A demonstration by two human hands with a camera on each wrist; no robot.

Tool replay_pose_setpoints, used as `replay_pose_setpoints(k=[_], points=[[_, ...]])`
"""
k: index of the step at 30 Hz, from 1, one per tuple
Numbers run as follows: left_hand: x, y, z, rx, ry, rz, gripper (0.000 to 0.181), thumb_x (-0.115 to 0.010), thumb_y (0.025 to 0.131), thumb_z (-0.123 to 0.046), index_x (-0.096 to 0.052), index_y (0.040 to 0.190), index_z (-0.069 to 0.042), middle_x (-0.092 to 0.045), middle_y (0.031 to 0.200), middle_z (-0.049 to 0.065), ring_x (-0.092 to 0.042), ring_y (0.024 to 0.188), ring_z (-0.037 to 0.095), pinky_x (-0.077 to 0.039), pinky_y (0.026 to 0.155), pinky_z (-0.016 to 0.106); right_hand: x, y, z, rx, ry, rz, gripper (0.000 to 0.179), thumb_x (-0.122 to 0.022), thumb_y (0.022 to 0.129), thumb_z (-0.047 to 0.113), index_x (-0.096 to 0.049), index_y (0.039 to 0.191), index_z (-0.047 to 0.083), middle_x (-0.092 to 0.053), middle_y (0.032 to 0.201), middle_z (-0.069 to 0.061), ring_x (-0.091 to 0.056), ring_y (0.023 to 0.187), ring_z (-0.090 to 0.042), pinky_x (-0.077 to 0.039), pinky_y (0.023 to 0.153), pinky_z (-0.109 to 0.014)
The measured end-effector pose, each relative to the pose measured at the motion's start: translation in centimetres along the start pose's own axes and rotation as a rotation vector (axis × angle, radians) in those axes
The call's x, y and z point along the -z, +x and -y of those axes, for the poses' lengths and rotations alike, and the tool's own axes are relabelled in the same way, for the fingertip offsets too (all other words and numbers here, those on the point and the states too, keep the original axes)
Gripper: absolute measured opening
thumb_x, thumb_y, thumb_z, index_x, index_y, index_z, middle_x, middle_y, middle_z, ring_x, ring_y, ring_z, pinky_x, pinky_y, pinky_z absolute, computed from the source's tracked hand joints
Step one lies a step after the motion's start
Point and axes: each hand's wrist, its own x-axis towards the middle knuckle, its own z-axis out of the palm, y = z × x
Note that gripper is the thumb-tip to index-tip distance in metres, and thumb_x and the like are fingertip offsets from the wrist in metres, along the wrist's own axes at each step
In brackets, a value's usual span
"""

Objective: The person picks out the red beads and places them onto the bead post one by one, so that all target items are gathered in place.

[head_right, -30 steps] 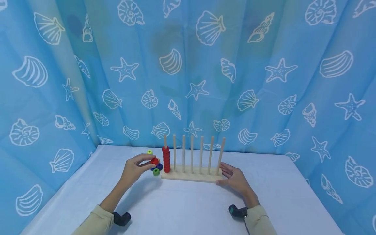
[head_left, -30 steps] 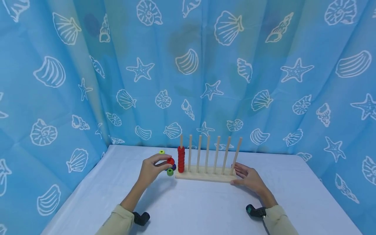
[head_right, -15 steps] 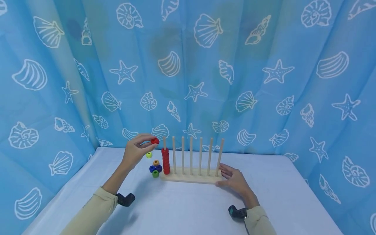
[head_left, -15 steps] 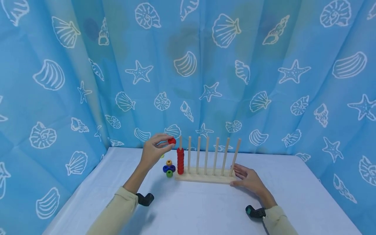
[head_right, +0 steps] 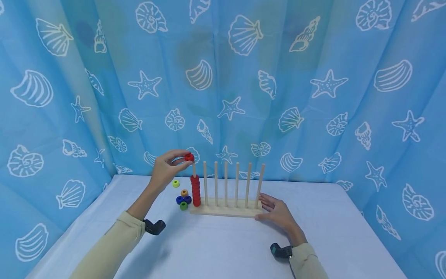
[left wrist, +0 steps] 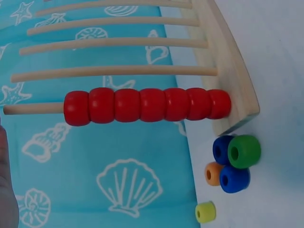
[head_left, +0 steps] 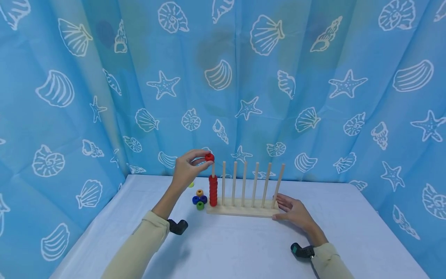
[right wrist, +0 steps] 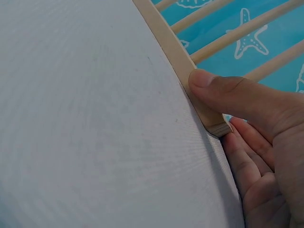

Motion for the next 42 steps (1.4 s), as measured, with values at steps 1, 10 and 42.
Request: replay_pose_setpoints(k=[1, 10, 42], points=[[-0.1, 0.0, 0.0, 0.005, 0.001, -0.002, 0.038, -0.08, 0.082, -0.018, -0.07, 0.117, -0.008, -0.066, 0.117, 0.002, -0.065, 0.107, 0.021, -0.054, 0.087, 0.043, 0.0, 0.0, 0.1, -0.001, -0.003, -0.001, 0.095, -0.089, 0.07, 0.017, -0.037, 0.148, 0.002, -0.045, 0.145, -0.022, -0.047, 0.131, -0.036, -0.044, 0.1, -0.034], [-0.8, 0.1, 0.6, 0.043, -0.038, 0.008, 0.035, -0.079, 0.082, -0.017, -0.071, 0.114, -0.006, -0.066, 0.115, 0.004, -0.066, 0.104, 0.023, -0.054, 0.087, 0.031, -0.1, -1.4, 2.9, 0.0, 0.01, 0.01, 0.09, -0.086, 0.072, 0.009, -0.037, 0.146, -0.006, -0.044, 0.143, -0.028, -0.046, 0.13, -0.04, -0.045, 0.099, -0.033], [-1.8, -2.8, 3.9, 0.149, -0.001, 0.037, 0.035, -0.08, 0.081, -0.018, -0.071, 0.114, -0.012, -0.067, 0.111, 0.0, -0.065, 0.105, 0.017, -0.055, 0.086, 0.032, -0.1, -0.6, 1.4, 0.008, 0.05, 0.01, 0.092, -0.087, 0.07, 0.009, -0.036, 0.146, -0.005, -0.043, 0.144, -0.027, -0.045, 0.13, -0.039, -0.045, 0.098, -0.031]])
